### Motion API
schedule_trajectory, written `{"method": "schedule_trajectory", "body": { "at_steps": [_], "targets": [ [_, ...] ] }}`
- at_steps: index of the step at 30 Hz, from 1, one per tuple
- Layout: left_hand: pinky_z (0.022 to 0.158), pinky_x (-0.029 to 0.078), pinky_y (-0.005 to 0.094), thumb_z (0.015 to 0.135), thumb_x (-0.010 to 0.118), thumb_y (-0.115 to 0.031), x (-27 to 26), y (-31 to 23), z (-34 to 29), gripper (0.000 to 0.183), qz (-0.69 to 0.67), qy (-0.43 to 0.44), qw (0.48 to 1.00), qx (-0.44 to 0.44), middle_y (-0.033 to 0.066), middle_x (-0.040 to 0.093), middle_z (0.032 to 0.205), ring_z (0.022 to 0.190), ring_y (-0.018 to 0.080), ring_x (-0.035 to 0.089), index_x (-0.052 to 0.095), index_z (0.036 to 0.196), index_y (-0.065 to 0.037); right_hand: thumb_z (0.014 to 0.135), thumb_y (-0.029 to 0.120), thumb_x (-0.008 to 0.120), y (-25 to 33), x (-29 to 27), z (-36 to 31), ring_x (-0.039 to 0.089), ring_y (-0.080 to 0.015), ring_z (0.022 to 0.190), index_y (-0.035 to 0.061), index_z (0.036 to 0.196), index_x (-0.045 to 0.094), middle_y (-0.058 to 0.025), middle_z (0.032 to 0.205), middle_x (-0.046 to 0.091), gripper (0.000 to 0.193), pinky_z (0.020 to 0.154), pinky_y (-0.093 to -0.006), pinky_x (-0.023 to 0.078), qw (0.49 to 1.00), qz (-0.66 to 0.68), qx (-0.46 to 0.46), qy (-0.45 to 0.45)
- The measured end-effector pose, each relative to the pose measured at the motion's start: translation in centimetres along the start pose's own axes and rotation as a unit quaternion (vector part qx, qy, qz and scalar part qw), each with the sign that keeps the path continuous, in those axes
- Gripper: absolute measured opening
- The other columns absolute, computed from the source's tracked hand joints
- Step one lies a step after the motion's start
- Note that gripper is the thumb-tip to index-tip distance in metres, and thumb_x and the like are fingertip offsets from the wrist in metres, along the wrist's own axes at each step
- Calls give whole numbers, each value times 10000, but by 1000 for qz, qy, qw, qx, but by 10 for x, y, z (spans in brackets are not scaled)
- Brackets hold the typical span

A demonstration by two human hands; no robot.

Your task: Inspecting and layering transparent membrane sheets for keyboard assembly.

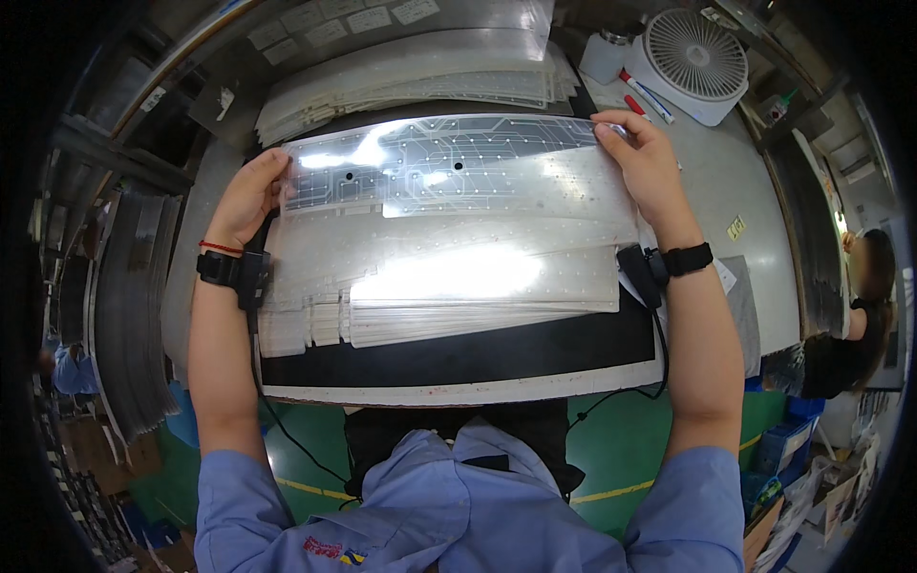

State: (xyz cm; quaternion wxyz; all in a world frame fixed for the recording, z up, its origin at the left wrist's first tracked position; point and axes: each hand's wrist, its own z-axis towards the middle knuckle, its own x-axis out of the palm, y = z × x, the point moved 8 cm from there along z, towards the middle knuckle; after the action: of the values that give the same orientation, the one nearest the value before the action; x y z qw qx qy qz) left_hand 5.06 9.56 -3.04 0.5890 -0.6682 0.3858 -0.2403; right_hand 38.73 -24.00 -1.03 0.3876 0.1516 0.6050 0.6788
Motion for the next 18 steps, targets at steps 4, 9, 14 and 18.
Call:
{"method": "schedule_trajectory", "body": {
  "at_steps": [4, 9, 14, 18],
  "targets": [
    [754, 489, 236, 1017, 441, -274, -1, 4, 4, 261, -14, 10, 1000, 6, -10, 638, 929, 807, 74, 588, 606, 1075, -79, 920, 126, 625, 2, -1, 0, 515, -46, 837, 51, 1064, 671, 33, 941, 618, 169, 762, -188, 412, 1000, -5, -8, -1],
    [759, 488, 237, 1016, 441, -262, 1, 2, 1, 256, -27, 7, 1000, 4, -16, 638, 937, 807, 73, 591, 604, 1085, -77, 923, 127, 621, -2, -1, 0, 516, -46, 832, 49, 1068, 669, 30, 942, 617, 171, 756, -190, 417, 1000, 10, 11, 1],
    [660, 438, 188, 1013, 454, -250, 0, 6, 4, 239, -16, 12, 1000, 5, -39, 627, 883, 752, 45, 560, 613, 1073, -81, 929, 141, 620, 1, -3, -1, 522, -49, 825, 48, 1080, 664, 22, 933, 617, 183, 743, -191, 425, 1000, 18, 11, -22],
    [577, 355, 171, 1008, 471, -241, -3, 4, 5, 224, 2, 5, 1000, 16, -62, 590, 815, 663, 27, 471, 622, 1064, -85, 932, 145, 618, 3, -5, -1, 528, -53, 816, 41, 1084, 662, 19, 923, 619, 190, 739, -190, 429, 999, 15, -4, -36]
  ]
}}
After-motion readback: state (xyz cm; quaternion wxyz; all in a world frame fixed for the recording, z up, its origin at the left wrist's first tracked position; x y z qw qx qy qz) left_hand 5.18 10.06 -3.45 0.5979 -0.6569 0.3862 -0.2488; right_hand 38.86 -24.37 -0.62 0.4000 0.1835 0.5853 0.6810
